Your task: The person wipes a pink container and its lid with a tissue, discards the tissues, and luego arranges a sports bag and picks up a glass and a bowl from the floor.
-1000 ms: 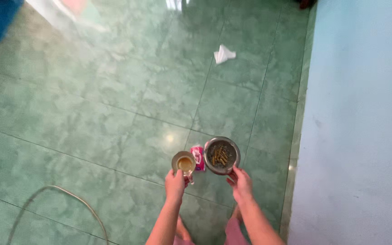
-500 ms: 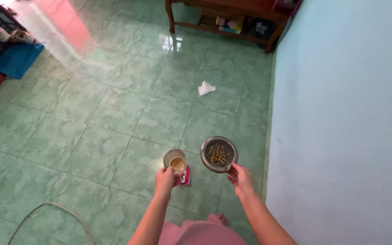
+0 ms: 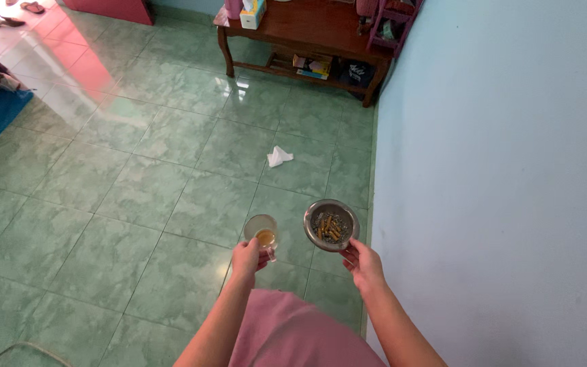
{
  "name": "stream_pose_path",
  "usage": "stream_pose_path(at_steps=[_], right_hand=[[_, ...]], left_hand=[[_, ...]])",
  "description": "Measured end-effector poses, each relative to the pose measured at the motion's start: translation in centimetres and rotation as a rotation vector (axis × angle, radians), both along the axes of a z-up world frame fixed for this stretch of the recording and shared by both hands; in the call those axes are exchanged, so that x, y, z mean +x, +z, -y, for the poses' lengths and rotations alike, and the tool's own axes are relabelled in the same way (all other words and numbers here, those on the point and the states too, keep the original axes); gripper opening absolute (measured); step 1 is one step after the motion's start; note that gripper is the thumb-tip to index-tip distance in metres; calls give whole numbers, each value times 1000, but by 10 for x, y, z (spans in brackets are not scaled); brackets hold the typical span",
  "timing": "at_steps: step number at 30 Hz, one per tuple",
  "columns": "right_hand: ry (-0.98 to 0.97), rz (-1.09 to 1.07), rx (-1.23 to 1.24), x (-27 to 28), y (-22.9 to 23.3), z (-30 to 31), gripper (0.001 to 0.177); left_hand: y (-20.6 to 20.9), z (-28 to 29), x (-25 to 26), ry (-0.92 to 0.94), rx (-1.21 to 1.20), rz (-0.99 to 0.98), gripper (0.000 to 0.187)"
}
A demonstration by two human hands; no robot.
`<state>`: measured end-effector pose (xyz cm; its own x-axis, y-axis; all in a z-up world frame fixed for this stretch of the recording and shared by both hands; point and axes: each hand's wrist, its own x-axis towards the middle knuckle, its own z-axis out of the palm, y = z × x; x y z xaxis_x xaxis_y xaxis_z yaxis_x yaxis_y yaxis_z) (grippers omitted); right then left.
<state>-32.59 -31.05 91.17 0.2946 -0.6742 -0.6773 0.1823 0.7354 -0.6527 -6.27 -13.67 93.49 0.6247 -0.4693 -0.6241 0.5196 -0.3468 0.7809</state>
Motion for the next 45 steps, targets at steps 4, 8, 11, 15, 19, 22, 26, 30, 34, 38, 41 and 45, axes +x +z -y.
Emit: stream_pose_path(at_steps=[4, 8, 11, 15, 19, 22, 26, 30, 34, 38, 41, 45], right_hand=[[-1, -17, 12, 34, -9, 60, 23], [18, -18, -38, 79, -8, 129, 23], [39, -14, -51, 120, 13, 189, 23], [16, 19, -72, 174, 30, 255, 23], [-16, 13, -42, 216, 31, 309, 25], [-12, 48, -37, 240, 17, 360, 22], [-3, 58, -1, 273, -1, 439, 21], [34, 81, 9, 312, -18, 530, 21], [134, 37, 12, 346, -15, 625, 22], [195, 24, -21, 388, -16, 717, 20], [237, 23, -7, 419, -23, 769, 19], [306, 38, -3, 491, -27, 825, 19]], left_hand=[[-13, 60, 27, -39, -16, -37, 37], [-26, 125, 75, -36, -23, -48, 35], [-18, 187, 115, -29, -24, -21, 35], [-7, 263, 169, -72, -57, 7, 37], [10, 325, 208, -49, -29, 22, 35], [13, 379, 230, -50, -23, 10, 35], [2, 448, 254, -43, -24, -17, 37], [-17, 530, 278, 20, -32, -30, 38], [-11, 608, 299, 96, -15, -34, 38], [-1, 671, 318, 175, 0, -46, 36], [5, 710, 344, 239, -55, -30, 34], [-1, 751, 388, 324, -53, -69, 32]])
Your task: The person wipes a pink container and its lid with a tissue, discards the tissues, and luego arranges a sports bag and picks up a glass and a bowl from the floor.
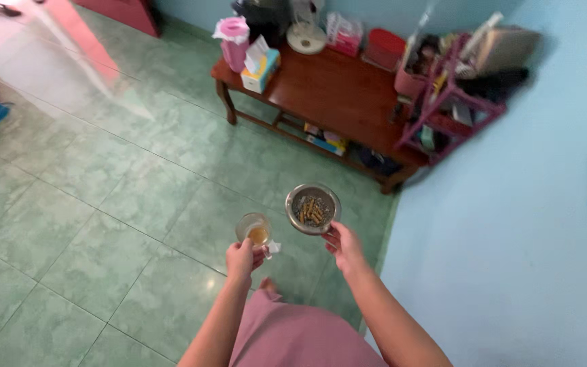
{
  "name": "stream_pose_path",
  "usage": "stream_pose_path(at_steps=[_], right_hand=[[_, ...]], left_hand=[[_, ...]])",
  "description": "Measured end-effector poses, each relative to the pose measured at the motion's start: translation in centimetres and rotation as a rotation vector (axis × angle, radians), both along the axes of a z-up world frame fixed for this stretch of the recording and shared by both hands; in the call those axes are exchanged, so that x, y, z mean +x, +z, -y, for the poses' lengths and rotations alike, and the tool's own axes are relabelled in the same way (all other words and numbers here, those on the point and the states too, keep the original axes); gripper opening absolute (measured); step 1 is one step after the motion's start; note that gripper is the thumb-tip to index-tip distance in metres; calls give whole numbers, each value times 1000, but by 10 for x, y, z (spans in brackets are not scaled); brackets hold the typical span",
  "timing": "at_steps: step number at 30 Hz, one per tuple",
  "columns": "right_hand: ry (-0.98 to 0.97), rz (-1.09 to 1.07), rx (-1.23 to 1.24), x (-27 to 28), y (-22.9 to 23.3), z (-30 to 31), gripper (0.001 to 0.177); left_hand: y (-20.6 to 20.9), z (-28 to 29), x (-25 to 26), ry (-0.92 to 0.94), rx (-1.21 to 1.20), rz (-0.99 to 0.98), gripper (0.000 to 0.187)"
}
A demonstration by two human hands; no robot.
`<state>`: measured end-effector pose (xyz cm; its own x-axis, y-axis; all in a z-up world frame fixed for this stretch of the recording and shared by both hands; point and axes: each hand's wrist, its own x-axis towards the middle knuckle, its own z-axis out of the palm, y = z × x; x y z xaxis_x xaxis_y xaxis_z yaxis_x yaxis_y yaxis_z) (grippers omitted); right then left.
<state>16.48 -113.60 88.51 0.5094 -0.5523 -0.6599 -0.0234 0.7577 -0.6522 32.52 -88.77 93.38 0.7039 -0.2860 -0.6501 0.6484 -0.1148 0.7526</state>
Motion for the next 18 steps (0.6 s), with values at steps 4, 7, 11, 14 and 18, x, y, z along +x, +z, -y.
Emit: stream_pose_path(at_steps=[4, 7, 11, 14, 18], right_hand=[[30, -31, 3, 71, -1, 37, 17], [60, 27, -18, 132, 6, 74, 17], [91, -42, -54, 193, 27, 115, 16], [81, -44, -41, 227, 30, 150, 15], [70, -52, 19, 271, 28, 188, 16]], left_hand=[[-22, 40, 61, 59, -21, 28, 30], [-37, 72, 118, 77, -24, 48, 31], [-43, 138, 191, 109, -54, 82, 33], [-38, 173, 227, 108, -54, 69, 34], [-14, 214, 273, 93, -39, 74, 38]])
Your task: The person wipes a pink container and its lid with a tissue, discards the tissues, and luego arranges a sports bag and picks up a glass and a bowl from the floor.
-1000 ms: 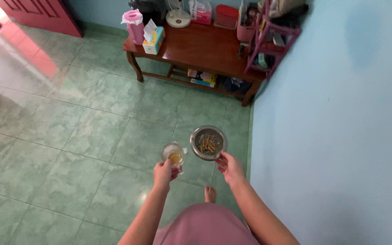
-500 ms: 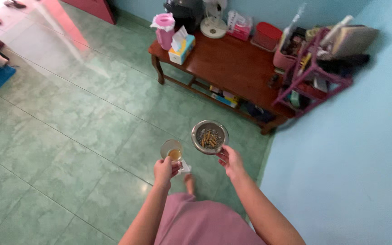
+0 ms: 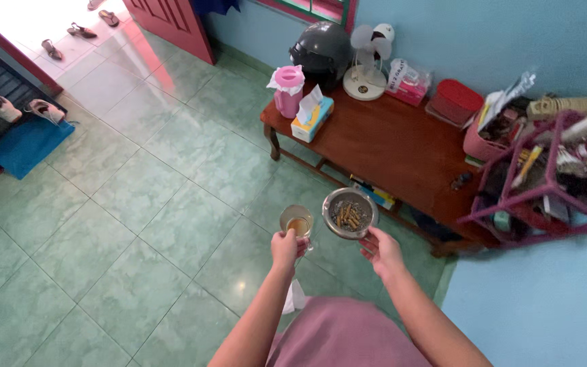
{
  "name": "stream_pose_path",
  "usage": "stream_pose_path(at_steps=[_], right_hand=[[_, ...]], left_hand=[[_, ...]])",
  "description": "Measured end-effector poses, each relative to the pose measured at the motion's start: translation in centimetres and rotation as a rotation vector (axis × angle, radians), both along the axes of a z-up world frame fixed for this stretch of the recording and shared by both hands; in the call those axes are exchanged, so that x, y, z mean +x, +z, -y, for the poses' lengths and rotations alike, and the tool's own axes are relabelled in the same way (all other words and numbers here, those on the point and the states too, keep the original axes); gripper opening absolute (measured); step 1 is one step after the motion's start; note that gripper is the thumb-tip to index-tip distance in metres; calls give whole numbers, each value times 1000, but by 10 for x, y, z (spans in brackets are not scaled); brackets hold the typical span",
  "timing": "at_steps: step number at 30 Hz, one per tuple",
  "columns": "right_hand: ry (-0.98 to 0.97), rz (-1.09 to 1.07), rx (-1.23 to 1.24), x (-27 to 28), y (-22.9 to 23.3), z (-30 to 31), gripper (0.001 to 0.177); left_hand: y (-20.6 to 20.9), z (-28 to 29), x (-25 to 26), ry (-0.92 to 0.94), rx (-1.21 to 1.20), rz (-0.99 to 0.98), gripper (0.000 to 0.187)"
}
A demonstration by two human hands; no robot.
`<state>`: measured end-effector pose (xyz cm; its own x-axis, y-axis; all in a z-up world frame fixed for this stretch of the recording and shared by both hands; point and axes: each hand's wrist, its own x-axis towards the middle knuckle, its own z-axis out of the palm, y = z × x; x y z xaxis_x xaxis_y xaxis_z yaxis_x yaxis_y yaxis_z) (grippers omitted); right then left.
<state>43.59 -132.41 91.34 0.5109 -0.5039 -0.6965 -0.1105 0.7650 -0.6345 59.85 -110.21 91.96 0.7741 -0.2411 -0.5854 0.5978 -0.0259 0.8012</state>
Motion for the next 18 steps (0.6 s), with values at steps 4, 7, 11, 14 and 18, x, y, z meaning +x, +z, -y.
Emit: stream_pose_path(at_steps=[4, 7, 11, 14, 18], right_hand=[[-1, 0, 34, 53, -23, 59, 12], [18, -27, 31, 99, -49, 113, 14], [123, -9, 21, 156, -86, 194, 17], [180, 0, 21, 229, -100, 267, 16], [229, -73, -21, 260, -126, 328, 12]], left_hand=[[-10, 48, 47, 47, 5, -60, 39], [-35, 96, 83, 82, 42, -57, 38], [-71, 170, 130, 120, 59, -38, 33], [-84, 228, 168, 170, 84, -97, 32], [-113, 282, 201, 239, 54, -155, 32]])
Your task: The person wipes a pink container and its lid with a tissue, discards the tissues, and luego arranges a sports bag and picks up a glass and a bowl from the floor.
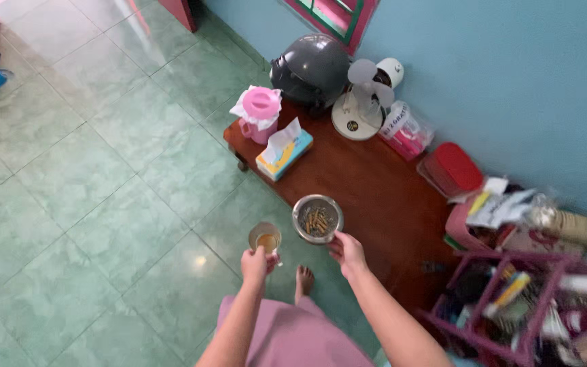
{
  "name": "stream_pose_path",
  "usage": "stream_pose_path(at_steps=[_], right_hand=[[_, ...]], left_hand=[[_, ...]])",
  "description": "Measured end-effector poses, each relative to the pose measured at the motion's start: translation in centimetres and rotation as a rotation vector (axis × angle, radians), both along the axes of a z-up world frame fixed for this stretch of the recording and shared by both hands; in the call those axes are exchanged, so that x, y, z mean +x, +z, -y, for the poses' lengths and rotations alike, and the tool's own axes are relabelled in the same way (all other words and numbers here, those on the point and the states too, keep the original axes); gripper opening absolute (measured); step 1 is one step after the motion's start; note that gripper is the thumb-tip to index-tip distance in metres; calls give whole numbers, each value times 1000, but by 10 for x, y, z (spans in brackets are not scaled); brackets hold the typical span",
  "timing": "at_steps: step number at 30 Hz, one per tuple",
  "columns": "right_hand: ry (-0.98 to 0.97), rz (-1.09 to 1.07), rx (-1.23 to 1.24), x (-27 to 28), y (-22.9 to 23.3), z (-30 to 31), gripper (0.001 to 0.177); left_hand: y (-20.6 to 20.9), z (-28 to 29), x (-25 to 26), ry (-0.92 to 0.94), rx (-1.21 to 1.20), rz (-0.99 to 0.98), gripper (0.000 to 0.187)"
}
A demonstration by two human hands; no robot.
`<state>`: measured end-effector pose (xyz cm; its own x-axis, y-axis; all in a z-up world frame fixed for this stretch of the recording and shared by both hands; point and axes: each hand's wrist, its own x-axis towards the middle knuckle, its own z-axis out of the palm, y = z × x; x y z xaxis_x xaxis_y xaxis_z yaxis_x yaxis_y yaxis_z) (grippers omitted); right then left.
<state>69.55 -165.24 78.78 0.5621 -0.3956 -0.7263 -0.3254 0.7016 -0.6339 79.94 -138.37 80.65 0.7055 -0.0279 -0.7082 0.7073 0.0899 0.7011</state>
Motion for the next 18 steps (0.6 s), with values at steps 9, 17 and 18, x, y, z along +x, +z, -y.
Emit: stream_pose_path(at_steps=[9, 17, 18], right_hand=[[-117, -105, 100, 129, -79, 48, 14], [-267, -96, 209, 218, -203, 49, 17], [-288, -75, 219, 228, -218, 50, 18]], left_hand=[[-121, 70, 86, 66, 98, -83, 55], [-205, 85, 156, 20, 86, -229, 45], [-215, 84, 163, 35, 69, -230, 44]])
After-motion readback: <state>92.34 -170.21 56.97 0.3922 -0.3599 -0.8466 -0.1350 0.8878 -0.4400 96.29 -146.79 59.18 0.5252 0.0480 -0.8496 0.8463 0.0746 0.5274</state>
